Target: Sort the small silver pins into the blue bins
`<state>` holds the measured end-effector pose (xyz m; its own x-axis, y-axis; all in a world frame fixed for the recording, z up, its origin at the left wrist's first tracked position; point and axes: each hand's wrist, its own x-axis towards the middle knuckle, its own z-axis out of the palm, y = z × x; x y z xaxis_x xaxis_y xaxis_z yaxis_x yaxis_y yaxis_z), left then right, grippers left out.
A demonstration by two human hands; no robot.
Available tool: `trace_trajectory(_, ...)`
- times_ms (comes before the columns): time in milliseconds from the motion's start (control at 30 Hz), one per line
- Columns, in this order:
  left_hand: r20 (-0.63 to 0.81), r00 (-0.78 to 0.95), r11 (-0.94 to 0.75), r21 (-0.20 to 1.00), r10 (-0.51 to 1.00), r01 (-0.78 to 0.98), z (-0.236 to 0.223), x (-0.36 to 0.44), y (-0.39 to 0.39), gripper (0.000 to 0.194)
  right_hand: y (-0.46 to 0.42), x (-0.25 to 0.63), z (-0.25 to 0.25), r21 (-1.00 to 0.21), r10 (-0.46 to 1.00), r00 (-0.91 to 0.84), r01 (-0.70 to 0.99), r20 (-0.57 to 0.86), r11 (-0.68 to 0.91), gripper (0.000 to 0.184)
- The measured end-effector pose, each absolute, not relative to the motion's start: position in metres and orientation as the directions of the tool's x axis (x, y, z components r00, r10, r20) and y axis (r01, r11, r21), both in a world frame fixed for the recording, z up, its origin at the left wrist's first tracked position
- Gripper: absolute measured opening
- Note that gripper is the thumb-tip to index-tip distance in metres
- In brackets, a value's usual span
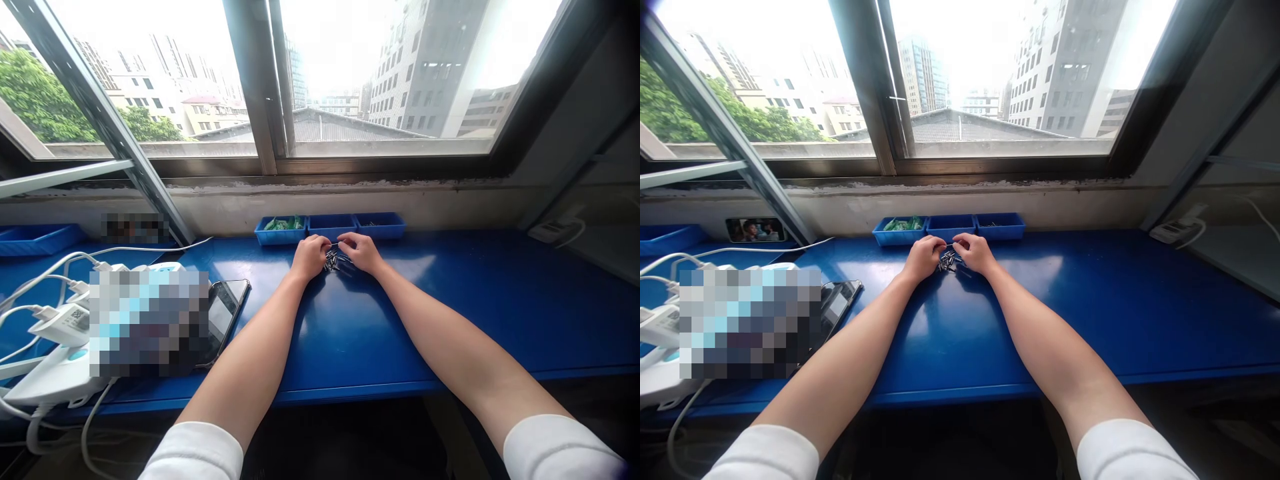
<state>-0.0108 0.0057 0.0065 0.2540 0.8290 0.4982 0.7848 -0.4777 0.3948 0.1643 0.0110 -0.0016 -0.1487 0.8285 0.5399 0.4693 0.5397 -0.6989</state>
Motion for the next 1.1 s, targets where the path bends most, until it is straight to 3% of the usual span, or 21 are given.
trace_trajectory(100,0.505,0.237,-0.47,0.403,0.83,0.785,0.005,-0.011,0.007,0.024,0.01,0.164,0.002,-0.86,0.89,-0.165,0.236,0.424,0.453,0.023)
trace_trajectory(200,0.518,0.249,-0.498,0.421,0.818,0.758,0.002,-0.011,0.009,0.025,0.008,0.166,0.007,-0.916,0.919,-0.169,0.132,0.356,0.379,0.02)
trace_trajectory(400,0.544,0.262,-0.537,0.442,0.797,0.718,0.002,-0.011,0.009,0.023,0.005,0.167,0.01,-0.931,0.923,-0.163,0.051,0.35,0.362,0.023)
trace_trajectory(767,0.549,0.253,-0.538,0.454,0.797,0.71,0.003,-0.009,0.008,0.022,0.011,0.172,0.006,-0.923,0.912,-0.19,0.059,0.364,0.381,0.023)
trace_trajectory(833,0.546,0.24,-0.525,0.457,0.803,0.718,0.002,-0.01,0.009,0.023,0.014,0.172,0.004,-0.919,0.916,-0.16,0.086,0.368,0.385,0.023)
trace_trajectory(933,0.532,0.187,-0.469,0.464,0.826,0.751,0.001,-0.011,0.013,0.027,0.02,0.176,0.002,-0.901,0.918,0.022,0.201,0.395,0.383,0.024)
trace_trajectory(1100,0.439,0.176,-0.389,0.461,0.881,0.797,-0.001,-0.013,0.013,0.036,0.029,0.193,-0.003,-0.724,0.819,0.267,0.647,0.508,0.238,0.042)
